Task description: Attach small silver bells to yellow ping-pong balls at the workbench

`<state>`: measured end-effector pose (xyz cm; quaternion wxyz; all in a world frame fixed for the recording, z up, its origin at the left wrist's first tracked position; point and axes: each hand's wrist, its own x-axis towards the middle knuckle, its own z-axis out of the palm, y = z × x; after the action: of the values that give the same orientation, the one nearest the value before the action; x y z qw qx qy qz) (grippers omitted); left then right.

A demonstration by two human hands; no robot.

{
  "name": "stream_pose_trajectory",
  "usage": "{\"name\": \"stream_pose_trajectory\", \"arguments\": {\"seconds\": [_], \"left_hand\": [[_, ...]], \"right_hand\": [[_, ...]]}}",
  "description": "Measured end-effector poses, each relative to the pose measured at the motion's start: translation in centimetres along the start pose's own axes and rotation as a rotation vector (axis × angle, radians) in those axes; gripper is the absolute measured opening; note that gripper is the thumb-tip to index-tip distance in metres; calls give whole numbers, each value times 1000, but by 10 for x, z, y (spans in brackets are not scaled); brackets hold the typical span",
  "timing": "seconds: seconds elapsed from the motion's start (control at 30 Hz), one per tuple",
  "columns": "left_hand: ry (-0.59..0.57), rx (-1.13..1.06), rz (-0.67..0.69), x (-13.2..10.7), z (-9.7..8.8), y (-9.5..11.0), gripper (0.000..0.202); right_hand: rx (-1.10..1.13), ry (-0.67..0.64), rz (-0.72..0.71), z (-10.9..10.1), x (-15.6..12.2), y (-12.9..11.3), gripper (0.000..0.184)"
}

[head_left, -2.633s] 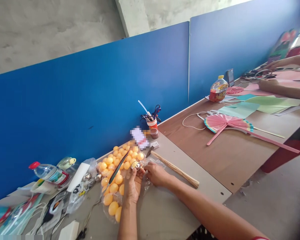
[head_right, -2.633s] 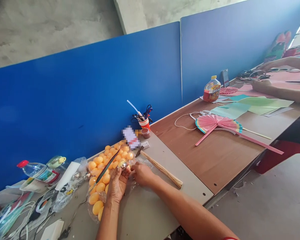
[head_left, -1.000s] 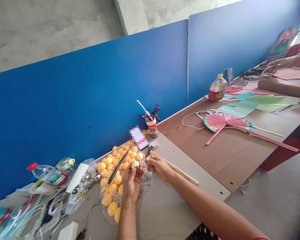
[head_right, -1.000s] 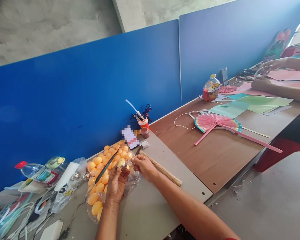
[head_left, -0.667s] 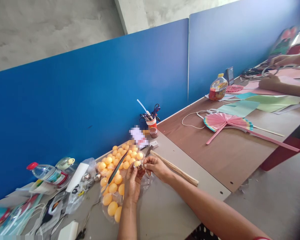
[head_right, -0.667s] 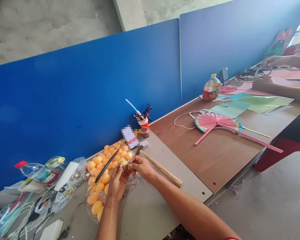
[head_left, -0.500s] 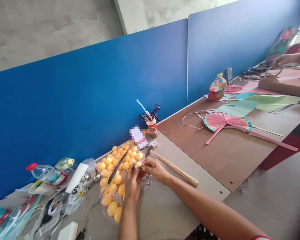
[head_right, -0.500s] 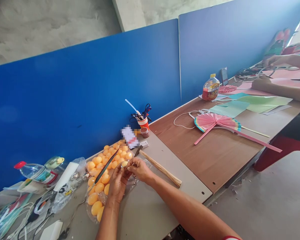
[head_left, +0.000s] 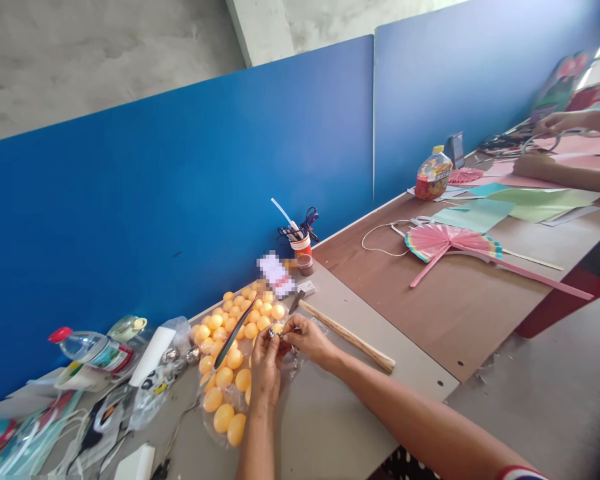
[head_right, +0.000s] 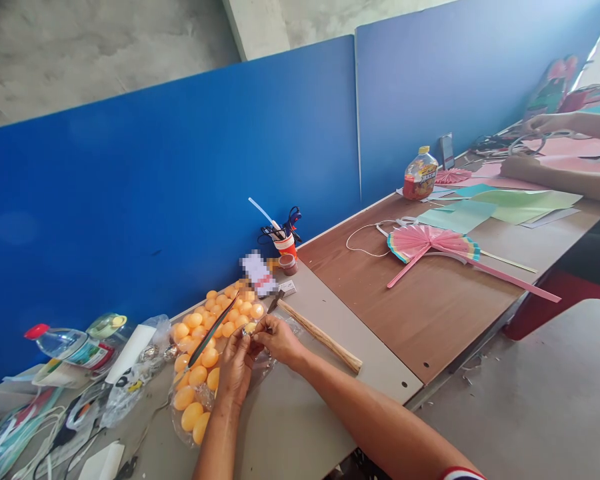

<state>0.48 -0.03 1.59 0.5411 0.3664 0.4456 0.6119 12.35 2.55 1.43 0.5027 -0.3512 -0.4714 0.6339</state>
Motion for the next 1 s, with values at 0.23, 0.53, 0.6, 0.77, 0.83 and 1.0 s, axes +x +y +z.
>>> {"name": "stream_pose_trajectory", "arguments": {"seconds": [0.23, 0.53, 0.6, 0.77, 0.83, 1.0], "left_hand": [[13, 69, 25, 1, -4, -6, 38], [-8, 30, 31, 1, -3, -5, 36], [-6, 36, 27, 1, -3, -5, 36], [23, 66, 25, 1, -4, -5, 35], [29, 78, 25, 1, -4, -6, 36], [40, 118, 40, 2, -5, -8, 42]], "right_hand": [[-24, 9, 24, 1, -3, -8, 11], [-8, 5, -44, 4, -1, 0, 10], [-17, -7, -74, 4, 0, 4, 9], [-91, -7, -111, 4, -2, 3, 11], [-88, -8, -90, 4, -3, -1, 12], [-50, -10, 5, 1, 0, -2, 17]]}}
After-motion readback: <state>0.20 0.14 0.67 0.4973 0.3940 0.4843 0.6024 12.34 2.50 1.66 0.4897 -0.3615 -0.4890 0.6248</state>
